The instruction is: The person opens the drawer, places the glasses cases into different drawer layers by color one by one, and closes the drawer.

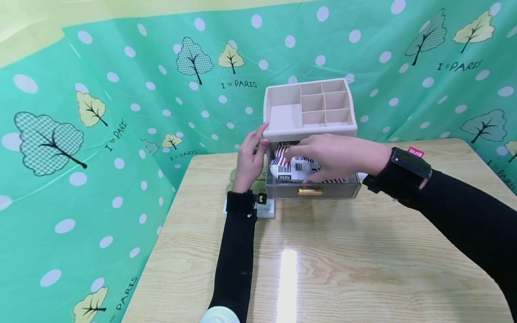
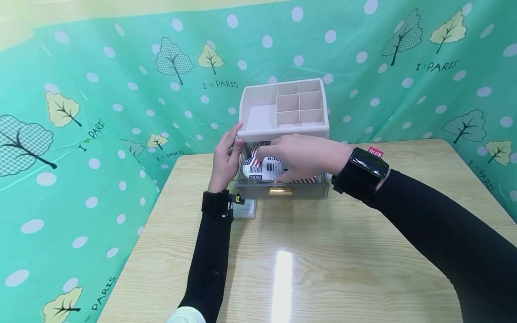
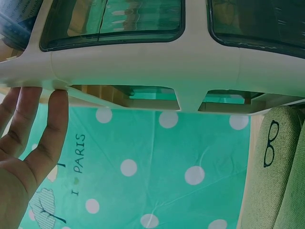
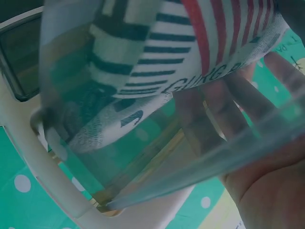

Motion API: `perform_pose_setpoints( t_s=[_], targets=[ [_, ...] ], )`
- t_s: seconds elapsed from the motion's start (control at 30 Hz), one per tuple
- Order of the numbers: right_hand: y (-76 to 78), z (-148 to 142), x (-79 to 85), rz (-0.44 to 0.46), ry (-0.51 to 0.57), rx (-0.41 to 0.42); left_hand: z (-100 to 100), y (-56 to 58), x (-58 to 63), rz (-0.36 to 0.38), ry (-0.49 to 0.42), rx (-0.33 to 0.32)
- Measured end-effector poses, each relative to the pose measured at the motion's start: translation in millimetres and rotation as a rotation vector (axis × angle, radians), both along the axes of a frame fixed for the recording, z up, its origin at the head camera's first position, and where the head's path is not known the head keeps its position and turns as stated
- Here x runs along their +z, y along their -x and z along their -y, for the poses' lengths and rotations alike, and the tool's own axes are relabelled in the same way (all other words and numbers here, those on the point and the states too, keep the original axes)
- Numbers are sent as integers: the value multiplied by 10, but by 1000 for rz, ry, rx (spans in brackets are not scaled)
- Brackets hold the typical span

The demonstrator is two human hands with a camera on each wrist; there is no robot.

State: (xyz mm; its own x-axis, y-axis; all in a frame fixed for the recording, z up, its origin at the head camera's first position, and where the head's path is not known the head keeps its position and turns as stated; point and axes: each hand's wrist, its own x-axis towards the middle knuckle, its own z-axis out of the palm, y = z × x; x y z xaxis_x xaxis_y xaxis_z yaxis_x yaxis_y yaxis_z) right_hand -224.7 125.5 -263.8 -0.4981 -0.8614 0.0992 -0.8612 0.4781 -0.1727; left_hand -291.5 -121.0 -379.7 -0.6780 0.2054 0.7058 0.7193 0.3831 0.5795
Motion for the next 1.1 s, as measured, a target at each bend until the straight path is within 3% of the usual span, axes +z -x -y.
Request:
perform_pose_setpoints(
  t_s=[0.47,0.77,1.1],
  targets=[
    [-27,59,-63,-12,-188,-56,-9,10,-9,8,-13,-11],
    [-22,-16,-18,36,-120,-15,3,15,-16,11,-8,-3],
    [-155,-162,-32,63,-22,-66,-6,24,-24,13,-19,-9]
  ],
)
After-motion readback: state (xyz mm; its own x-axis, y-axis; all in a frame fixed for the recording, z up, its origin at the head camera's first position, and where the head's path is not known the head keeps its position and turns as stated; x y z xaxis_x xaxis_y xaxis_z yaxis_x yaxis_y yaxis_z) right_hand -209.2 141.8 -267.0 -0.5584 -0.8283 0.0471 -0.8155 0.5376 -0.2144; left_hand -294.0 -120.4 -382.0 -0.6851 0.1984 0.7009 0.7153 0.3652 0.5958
